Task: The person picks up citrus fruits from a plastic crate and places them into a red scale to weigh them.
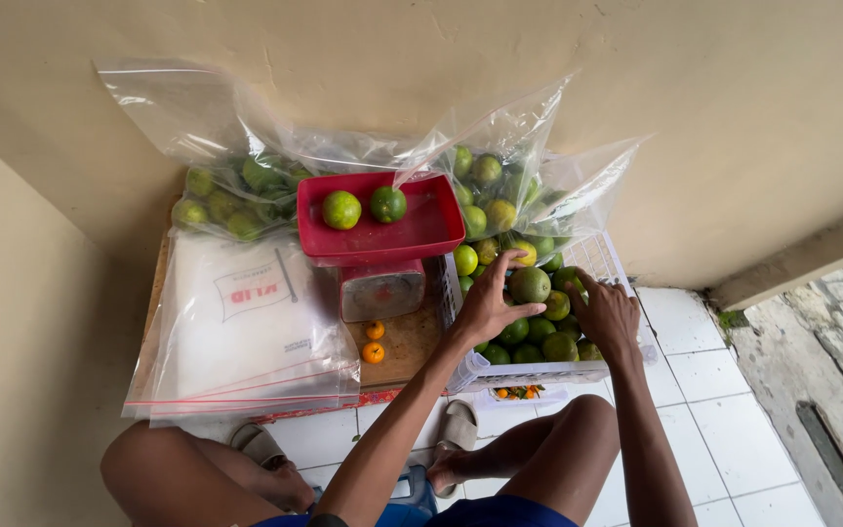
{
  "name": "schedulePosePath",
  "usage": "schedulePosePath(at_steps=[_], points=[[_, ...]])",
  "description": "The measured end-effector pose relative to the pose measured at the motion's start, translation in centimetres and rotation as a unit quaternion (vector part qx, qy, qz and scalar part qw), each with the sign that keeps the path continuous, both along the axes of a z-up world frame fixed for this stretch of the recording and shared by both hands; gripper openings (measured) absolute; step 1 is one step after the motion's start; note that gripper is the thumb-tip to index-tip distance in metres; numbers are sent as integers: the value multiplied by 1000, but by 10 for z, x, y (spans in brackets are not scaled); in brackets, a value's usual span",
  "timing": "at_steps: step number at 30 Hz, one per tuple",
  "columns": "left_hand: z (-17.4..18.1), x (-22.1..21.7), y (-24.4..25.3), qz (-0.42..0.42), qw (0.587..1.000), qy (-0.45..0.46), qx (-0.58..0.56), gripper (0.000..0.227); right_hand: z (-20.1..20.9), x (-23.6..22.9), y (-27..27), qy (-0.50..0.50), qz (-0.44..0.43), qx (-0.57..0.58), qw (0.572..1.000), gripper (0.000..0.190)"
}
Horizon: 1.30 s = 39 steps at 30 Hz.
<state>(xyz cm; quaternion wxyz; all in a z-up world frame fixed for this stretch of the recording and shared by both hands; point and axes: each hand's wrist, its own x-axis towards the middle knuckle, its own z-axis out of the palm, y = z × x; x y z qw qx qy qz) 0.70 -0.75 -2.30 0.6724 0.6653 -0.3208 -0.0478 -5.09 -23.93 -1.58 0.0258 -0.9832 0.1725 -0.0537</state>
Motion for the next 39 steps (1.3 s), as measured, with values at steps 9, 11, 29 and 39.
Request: schedulePosePath(at_steps=[9,11,29,39], points=[[11,-5,-4,14,1000,-8,20,84,79,-42,70,-97,95,252,958,54],[17,-7,-3,40,999,-9,21,83,90,-45,80,-129,126,300,937,61],[135,36,179,116,951,-264,117,54,169,53,156,-80,288,65,952,74],[139,28,297,237,955,-145,100,37,100,171,183,-22,352,-119,928,73]])
